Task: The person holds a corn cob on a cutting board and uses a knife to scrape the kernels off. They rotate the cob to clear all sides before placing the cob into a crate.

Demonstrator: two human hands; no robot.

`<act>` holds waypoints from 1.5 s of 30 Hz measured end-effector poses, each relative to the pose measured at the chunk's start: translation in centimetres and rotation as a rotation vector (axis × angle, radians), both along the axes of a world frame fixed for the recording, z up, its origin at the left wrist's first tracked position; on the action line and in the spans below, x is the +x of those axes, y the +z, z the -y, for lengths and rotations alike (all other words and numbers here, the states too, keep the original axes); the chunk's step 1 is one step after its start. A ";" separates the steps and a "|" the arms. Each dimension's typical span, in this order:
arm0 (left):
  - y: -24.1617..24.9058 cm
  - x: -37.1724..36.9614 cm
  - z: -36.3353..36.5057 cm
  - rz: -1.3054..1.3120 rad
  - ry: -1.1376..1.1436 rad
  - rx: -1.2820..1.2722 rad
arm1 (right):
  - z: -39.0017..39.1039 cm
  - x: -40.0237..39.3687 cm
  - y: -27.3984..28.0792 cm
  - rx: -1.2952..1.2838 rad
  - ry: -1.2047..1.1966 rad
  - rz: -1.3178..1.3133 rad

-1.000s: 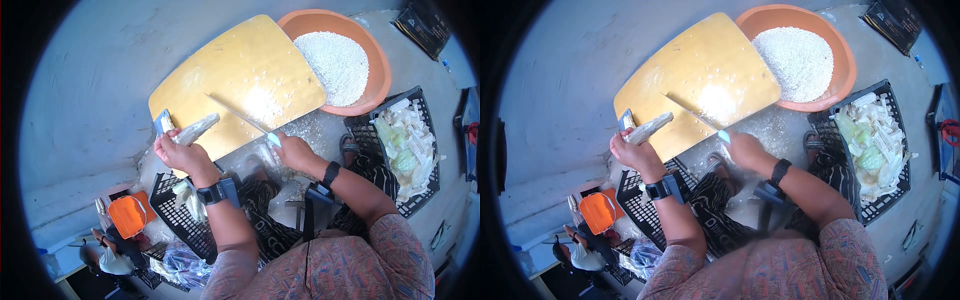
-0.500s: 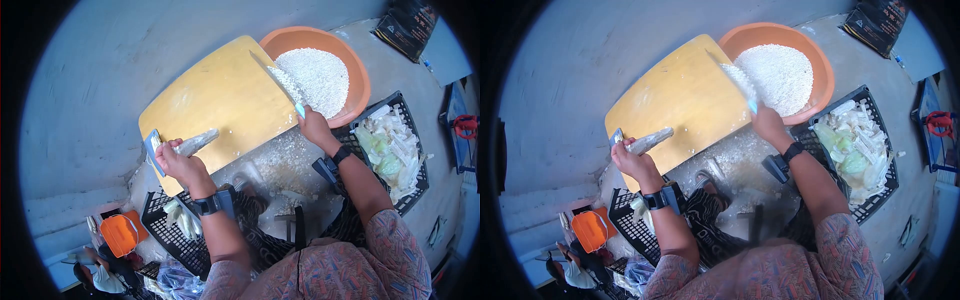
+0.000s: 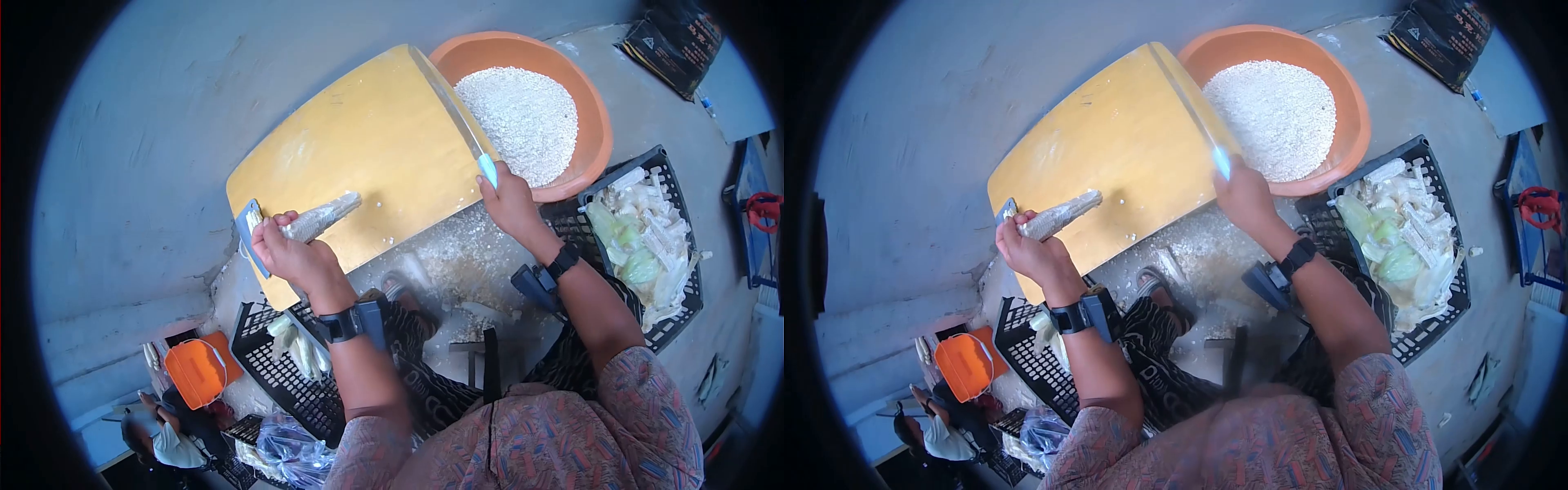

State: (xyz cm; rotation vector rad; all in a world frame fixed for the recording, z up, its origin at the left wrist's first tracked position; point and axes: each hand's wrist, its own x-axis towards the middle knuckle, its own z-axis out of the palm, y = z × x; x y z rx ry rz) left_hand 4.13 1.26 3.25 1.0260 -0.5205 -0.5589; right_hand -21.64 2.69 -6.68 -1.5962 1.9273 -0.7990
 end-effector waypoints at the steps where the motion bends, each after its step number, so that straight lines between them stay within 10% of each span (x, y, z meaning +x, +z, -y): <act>1: -0.1 0.4 0.0 0.002 0.012 -0.014 | -0.8 0.9 0.3 -0.039 0.097 0.070; 12: 1.0 2.7 -0.9 0.008 0.137 -0.076 | -8.7 6.7 -0.2 0.293 0.631 0.263; 27: -2.8 -2.8 0.8 -0.187 -0.232 0.042 | -2.9 -3.0 0.1 0.190 -0.067 0.028; 45: -3.9 -6.7 1.8 0.351 -0.254 0.191 | -7.5 2.8 6.3 0.124 0.380 0.208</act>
